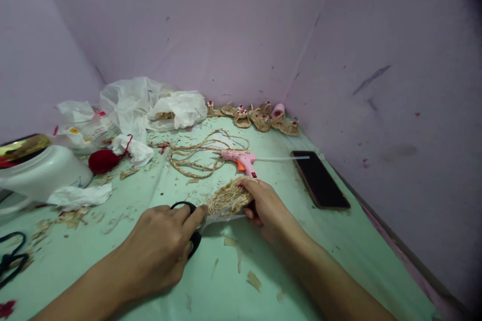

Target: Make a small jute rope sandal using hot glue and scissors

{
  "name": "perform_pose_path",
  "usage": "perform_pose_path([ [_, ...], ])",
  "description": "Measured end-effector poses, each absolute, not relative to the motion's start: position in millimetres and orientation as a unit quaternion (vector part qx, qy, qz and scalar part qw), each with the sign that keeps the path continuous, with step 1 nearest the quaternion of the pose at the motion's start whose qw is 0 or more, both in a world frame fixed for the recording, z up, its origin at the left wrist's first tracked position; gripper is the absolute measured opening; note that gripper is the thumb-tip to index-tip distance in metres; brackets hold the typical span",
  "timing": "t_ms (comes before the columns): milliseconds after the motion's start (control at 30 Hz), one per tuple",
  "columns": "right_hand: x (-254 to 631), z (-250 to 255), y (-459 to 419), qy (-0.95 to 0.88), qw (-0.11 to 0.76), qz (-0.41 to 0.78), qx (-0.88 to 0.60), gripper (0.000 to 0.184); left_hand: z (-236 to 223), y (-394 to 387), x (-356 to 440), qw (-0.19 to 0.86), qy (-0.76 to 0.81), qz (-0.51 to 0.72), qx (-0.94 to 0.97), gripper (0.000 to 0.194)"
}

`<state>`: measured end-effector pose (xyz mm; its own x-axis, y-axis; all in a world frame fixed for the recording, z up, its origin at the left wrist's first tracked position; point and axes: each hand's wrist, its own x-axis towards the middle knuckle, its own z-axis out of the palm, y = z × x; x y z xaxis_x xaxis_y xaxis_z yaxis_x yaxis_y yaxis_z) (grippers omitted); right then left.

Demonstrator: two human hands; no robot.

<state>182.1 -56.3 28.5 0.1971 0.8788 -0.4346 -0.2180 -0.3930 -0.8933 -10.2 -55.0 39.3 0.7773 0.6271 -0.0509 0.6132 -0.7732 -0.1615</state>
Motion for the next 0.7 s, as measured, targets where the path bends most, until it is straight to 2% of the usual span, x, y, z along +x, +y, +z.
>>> perform_pose_path([
  [300, 176.1, 24.6, -59.8, -0.298, 0.497, 0.546, -0.606, 0.020, 46.9, -54.9, -3.5, 0.020, -0.363, 0.033, -0.931, 0.063],
  [700, 175.3, 23.5, -62.1, -0.270, 0.515, 0.538, -0.611, 0.017, 44.9, -52.3, -7.9, 0.049, -0.354, 0.083, -0.930, 0.055],
])
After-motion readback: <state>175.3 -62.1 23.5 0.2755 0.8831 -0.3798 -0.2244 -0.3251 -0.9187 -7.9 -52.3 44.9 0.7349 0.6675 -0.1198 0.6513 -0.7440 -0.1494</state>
